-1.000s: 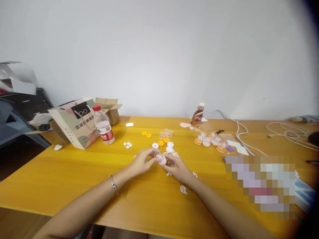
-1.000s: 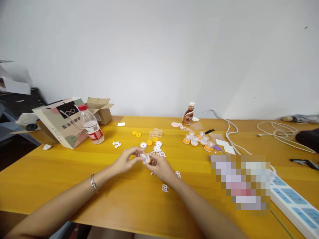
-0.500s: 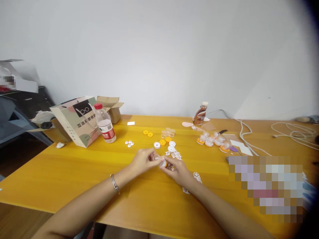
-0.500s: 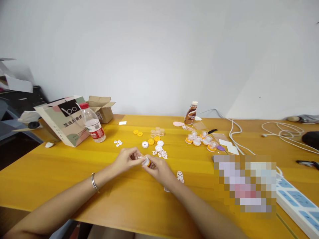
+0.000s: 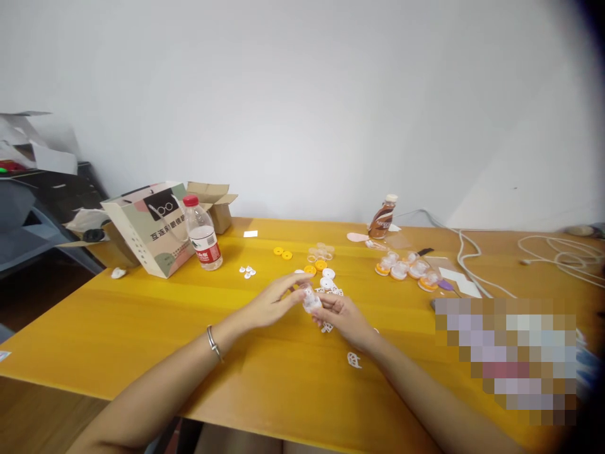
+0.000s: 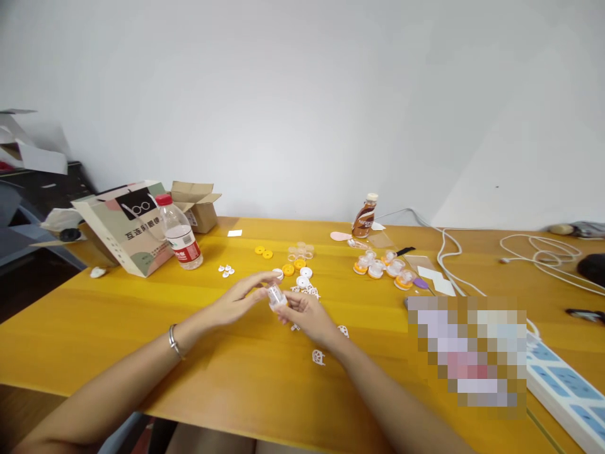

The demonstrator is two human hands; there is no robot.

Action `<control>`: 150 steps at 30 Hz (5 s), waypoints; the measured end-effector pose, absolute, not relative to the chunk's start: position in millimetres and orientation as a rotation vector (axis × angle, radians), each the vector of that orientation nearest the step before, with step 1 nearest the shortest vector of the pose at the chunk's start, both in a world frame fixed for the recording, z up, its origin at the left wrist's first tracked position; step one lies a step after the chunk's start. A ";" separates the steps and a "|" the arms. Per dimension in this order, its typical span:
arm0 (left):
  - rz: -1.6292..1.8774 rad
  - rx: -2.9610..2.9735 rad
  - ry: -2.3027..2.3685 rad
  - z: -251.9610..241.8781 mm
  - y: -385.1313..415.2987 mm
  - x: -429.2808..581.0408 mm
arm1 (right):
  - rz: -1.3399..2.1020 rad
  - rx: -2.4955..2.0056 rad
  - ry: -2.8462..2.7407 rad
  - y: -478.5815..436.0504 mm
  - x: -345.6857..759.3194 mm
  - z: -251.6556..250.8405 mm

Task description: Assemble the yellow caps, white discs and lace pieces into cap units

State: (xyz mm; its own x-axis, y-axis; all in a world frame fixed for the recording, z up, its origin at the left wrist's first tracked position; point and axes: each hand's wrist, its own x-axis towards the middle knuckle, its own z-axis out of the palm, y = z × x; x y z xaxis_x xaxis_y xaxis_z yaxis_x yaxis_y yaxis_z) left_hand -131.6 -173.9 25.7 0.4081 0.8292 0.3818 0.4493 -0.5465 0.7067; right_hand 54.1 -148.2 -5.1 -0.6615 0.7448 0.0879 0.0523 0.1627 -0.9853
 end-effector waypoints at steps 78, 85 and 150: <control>1.043 2.429 1.447 8.4 -166.1 -136.3 | 0.390 -1.312 -1.728 -79.0 113.7 -17.6; 1.177 2.418 1.689 18.0 -143.0 -174.8 | 0.027 -1.911 -1.830 -54.1 160.2 -26.9; 0.363 3.088 1.057 2.9 -172.8 -165.4 | 0.281 -0.922 -2.615 -131.1 75.2 -6.7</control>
State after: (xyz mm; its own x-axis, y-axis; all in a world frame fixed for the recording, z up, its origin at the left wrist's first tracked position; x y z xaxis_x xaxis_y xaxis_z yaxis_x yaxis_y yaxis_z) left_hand -165.4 -172.8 2.9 0.7695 0.5866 0.2524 0.6179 -0.7837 -0.0626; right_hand 75.2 -131.1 -6.7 -0.7260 0.6362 0.2610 0.5663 0.7685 -0.2979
